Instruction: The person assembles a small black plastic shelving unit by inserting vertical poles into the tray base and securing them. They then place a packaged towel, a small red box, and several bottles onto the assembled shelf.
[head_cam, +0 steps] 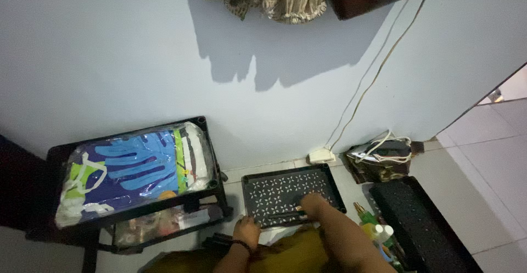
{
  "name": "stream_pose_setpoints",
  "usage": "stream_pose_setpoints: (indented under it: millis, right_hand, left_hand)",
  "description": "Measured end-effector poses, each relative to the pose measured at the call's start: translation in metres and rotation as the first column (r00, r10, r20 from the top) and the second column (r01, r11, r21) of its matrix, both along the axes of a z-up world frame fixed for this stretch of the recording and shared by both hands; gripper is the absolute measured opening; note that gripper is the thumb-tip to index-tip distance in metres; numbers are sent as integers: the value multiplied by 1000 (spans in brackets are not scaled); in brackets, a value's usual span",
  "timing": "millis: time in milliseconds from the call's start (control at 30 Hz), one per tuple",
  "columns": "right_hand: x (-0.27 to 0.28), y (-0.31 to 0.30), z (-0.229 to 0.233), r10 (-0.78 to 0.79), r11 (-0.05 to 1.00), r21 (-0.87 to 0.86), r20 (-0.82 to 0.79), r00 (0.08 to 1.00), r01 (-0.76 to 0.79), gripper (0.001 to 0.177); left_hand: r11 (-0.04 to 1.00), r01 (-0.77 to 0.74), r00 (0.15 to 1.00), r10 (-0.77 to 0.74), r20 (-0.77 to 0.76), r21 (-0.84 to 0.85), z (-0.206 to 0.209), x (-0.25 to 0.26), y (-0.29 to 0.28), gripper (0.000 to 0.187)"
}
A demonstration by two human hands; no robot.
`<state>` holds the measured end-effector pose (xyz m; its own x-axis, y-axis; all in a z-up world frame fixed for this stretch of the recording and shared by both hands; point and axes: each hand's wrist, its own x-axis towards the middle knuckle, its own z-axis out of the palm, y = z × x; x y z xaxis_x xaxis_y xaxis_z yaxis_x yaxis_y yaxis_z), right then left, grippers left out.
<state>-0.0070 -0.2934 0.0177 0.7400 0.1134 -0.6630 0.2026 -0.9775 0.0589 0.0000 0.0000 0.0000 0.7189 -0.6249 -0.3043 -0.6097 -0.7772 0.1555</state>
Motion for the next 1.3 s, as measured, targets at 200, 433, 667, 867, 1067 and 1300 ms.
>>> stream_pose_setpoints:
  millis: [200, 433, 667, 867, 1067, 1300]
  right_hand:
    - [-11, -8, 5, -195, 972, 157, 138, 971, 173, 39]
    - [7, -44, 24, -810, 561, 732, 389, 439, 386, 33]
    - [38, -83, 41, -901, 431, 839, 416, 120, 333, 40]
    - [68, -103, 28, -867, 498, 857, 488, 98, 132, 48]
    - [61, -131, 22, -780, 614, 789, 608, -151, 6, 42]
    - [19, -141, 41, -716, 658, 744, 667, -207, 120, 41]
  left_hand:
    - [998, -32, 999, 31, -18, -57, -2, -3, 0, 23]
    - [997, -63, 996, 59, -68, -46, -5, -2, -1, 22]
    - [998, -43, 995, 38, -90, -56, -6, 3, -1, 25]
    - [998, -56, 976, 63, -206, 37, -8, 15, -6, 25]
    - [993, -12, 969, 40, -243, 116, -9, 16, -5, 30]
    - [992, -59, 948, 90, -304, 110, 1, 14, -9, 26]
